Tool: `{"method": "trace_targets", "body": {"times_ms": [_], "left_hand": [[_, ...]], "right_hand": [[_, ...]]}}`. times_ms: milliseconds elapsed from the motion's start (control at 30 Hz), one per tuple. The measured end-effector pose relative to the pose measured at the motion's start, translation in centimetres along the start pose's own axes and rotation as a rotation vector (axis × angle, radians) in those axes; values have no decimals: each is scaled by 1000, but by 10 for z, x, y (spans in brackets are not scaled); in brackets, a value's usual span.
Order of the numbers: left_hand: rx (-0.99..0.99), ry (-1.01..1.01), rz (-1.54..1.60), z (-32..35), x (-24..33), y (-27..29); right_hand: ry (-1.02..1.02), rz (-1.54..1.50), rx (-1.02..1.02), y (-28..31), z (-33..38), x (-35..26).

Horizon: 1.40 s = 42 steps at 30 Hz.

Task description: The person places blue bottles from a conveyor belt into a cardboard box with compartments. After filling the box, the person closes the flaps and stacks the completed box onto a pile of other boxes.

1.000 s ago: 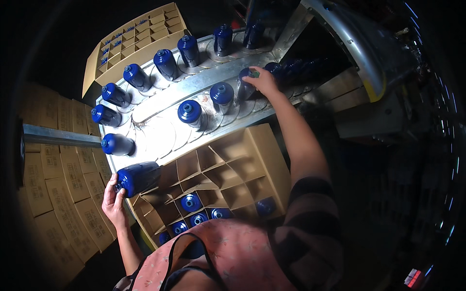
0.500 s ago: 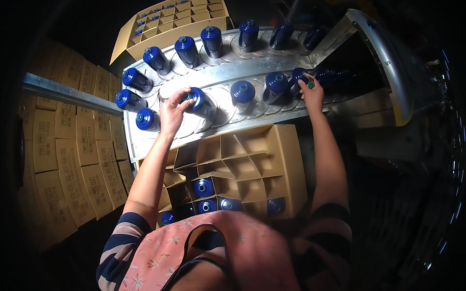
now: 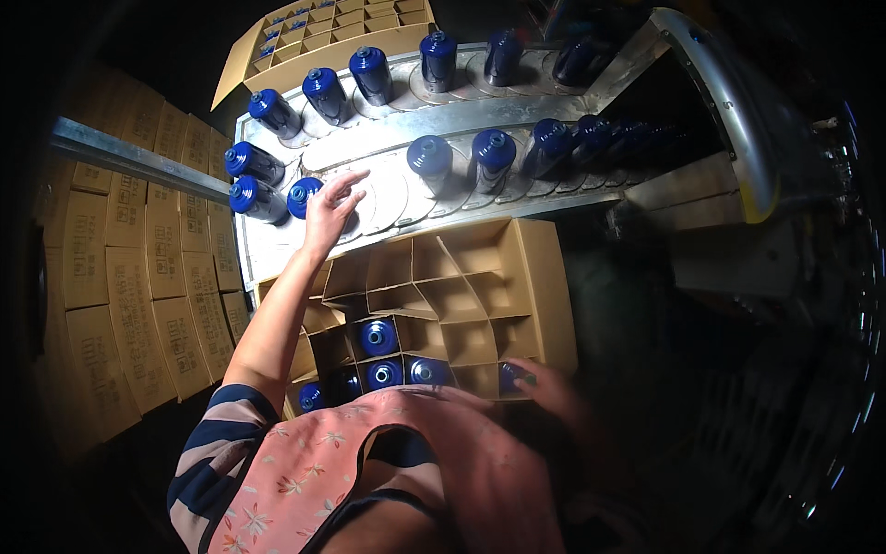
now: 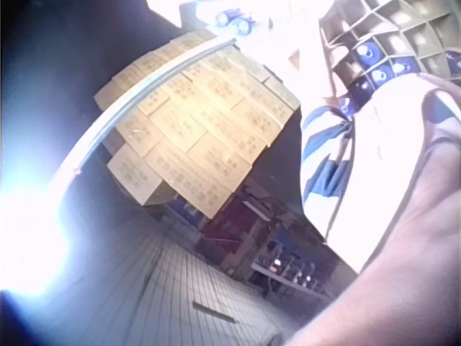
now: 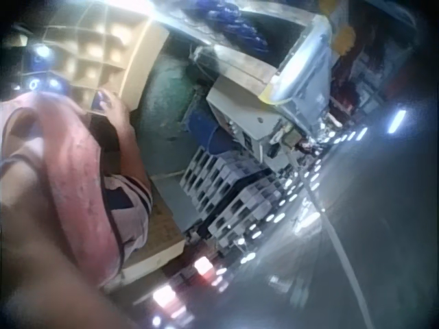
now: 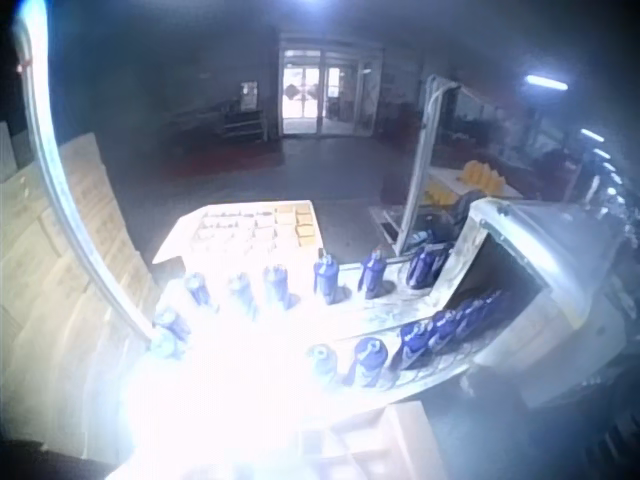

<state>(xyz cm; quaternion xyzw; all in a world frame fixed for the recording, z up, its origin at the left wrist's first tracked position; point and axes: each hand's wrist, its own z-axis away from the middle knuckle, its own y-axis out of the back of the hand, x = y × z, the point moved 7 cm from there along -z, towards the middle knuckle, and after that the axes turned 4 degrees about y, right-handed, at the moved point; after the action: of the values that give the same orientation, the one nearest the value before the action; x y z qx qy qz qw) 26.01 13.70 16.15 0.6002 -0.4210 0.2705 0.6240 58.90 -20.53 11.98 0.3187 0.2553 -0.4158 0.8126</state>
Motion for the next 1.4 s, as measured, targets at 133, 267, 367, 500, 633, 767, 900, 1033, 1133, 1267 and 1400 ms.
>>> {"method": "trace_targets", "body": {"times_ms": [133, 267, 367, 500, 633, 767, 900, 1033, 1133, 1267, 1400], "left_hand": [[-22, 376, 358, 129, -70, 72], [7, 429, 106, 270, -91, 137], [-40, 430, -94, 334, -106, 152], [-159, 170, -201, 364, -106, 140], [-193, 129, -229, 371, -101, 134], [-214, -1, -294, 363, -80, 126], [-117, -102, -310, 350, -64, 120], [-230, -8, -278, 351, -62, 102], [-269, -5, -344, 358, -56, 87], [-200, 96, -451, 359, -60, 74], [-83, 195, -422, 352, -70, 64]], "right_hand": [[-8, 182, 213, -6, 14, 0], [-74, 356, 323, -30, 21, -10], [-46, 519, 291, -67, 14, -20], [154, 405, 518, -91, 1, -41], [70, 92, 567, -71, 20, -62], [272, -177, 671, -2, 60, -146], [581, -224, 724, 54, 58, -236], [795, -235, 746, 85, -29, -285], [700, -272, 751, 107, -122, -290], [512, -165, 844, 127, -228, -279], [304, -115, 810, 148, -282, -250]]}}
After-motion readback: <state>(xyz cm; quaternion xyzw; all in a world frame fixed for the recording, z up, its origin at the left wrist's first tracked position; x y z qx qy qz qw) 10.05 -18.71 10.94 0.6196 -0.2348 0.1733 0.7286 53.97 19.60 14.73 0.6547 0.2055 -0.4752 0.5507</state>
